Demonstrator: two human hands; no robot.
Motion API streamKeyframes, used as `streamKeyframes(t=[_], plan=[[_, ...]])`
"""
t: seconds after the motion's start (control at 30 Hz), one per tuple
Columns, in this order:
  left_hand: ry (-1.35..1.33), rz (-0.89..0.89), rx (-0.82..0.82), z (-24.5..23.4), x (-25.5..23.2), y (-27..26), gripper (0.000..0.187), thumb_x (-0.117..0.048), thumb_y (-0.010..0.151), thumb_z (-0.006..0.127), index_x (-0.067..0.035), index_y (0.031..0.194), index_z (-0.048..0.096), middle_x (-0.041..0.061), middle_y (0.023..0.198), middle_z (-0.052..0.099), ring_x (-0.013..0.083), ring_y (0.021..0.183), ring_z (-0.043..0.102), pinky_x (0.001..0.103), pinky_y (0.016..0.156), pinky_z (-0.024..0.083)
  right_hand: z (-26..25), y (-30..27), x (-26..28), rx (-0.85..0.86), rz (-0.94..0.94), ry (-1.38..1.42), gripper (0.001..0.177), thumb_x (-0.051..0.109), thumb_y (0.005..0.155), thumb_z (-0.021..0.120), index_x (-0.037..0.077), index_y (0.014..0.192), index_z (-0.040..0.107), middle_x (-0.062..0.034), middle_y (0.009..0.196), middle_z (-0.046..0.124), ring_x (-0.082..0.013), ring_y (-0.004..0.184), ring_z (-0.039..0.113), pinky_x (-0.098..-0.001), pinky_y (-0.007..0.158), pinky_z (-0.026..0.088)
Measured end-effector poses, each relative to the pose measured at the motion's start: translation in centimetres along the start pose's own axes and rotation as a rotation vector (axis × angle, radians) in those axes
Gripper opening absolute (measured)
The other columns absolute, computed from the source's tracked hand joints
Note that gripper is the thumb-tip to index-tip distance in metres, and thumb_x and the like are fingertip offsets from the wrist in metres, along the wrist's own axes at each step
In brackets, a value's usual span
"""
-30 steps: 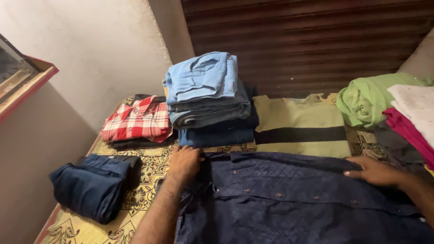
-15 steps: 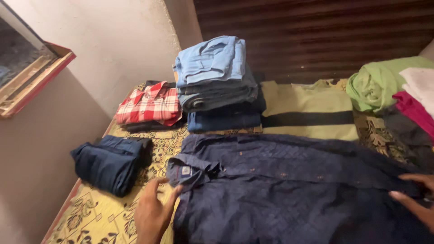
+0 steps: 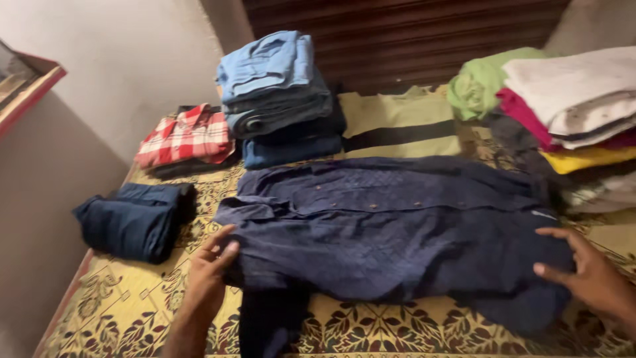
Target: The person folds a dark blue patterned shirt on a patterned surface, smoothing and aligning it before folding it into a compact rectangle. The person then stacks the folded shirt with other folded garments already present.
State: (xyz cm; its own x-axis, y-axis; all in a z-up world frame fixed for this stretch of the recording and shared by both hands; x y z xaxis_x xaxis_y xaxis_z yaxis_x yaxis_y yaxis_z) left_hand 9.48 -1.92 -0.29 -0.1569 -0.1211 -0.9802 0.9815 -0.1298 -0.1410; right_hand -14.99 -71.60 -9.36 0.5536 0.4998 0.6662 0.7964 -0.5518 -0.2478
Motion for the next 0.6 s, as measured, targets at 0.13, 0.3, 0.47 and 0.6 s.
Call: streamKeyframes(t=[0.13,0.3,0.47,0.6], plan=[[0.265,0.161,0.074,-1.4,-3.0,1.2,0.035,-0.014,0.099,0.068,-0.003,0.131,0.075,0.013,0.115,0.076,0.0140,0.096,0.070,0.029,0.084,0.056,-3.5,1.0,-1.3,-0.087,0.011,0.595,0.048,0.021,0.093,0.069,0.000,0.134,0.055,-0.0254,0.131,0.065,-0.0410,0.124,0.063,-0.0566,0.106,0.054],[0.804,-0.037,0.149,-0.5,-2.4,0.9,0.049,-0.022,0.091,0.074,-0.018,0.139,0.070,0.010,0.110,0.078,0.0184,0.091,0.071,0.034,0.080,0.057,-2.1,2.3,-3.2,0.262,0.149,0.352,0.076,0.017,0.086,0.079,0.017,0.155,0.049,-0.0239,0.135,0.065,-0.0436,0.128,0.065,-0.0560,0.108,0.053],[1.106,0.531,0.530,5.0,-4.6,-3.0,0.109,-0.031,0.052,0.105,-0.011,0.147,0.056,0.020,0.120,0.070,0.0265,0.109,0.062,0.043,0.092,0.052,-0.7,1.1,-0.7,0.312,-0.295,0.014,0.111,0.018,0.065,0.101,0.018,0.160,0.044,-0.0161,0.154,0.048,-0.0296,0.142,0.050,-0.0470,0.115,0.040],[1.242,-0.053,0.369,2.7,-2.7,-1.4,0.079,-0.031,0.071,0.090,-0.024,0.144,0.060,0.010,0.111,0.078,0.0225,0.102,0.073,0.036,0.089,0.058,-0.5,0.9,-0.8,0.482,-0.210,0.118,0.104,0.024,0.067,0.096,0.023,0.159,0.047,-0.0161,0.146,0.059,-0.0326,0.131,0.061,-0.0465,0.112,0.044]])
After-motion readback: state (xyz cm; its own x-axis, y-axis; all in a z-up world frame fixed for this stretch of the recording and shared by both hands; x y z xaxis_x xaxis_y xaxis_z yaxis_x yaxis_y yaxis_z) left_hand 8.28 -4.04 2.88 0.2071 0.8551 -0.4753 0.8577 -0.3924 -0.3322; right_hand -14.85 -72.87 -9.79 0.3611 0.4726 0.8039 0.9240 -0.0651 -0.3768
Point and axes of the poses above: each hand's wrist, its own y-axis towards the middle knuckle, its own z-axis out of the palm, x = y × z, the point moved 7 cm from there along y, towards the middle knuckle
